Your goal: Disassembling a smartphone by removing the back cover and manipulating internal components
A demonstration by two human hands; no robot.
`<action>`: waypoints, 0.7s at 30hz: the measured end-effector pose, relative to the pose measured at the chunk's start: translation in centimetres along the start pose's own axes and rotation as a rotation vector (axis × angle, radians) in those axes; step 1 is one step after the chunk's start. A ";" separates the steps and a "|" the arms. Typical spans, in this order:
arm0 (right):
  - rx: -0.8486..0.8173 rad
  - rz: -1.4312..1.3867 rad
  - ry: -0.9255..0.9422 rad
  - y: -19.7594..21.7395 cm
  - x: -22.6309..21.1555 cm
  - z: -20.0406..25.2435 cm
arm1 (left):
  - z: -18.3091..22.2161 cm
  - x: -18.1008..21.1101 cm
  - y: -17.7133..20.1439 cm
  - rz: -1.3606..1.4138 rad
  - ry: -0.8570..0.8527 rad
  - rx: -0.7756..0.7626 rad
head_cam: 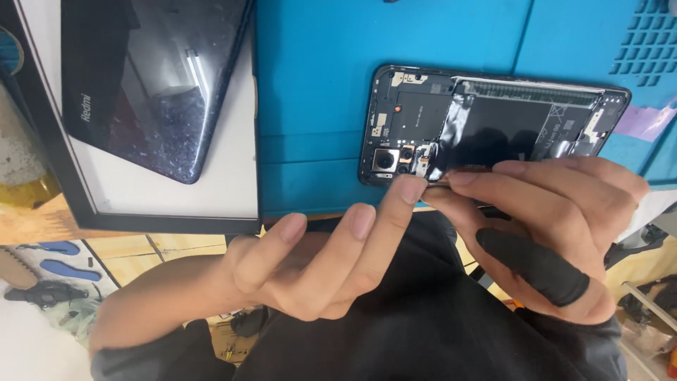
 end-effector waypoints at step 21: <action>0.258 0.006 0.390 -0.2 0.4 1.9 | -0.9 1.1 0.7 -0.115 -0.172 0.064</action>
Point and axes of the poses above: each hand's wrist, its own z-axis away from the middle knuckle, its own y-axis out of the back of the hand, x = y × z, the point moved 6 cm from there along -z, towards the middle knuckle, and after that the axes turned 3 degrees about y, right-handed, at the moved point
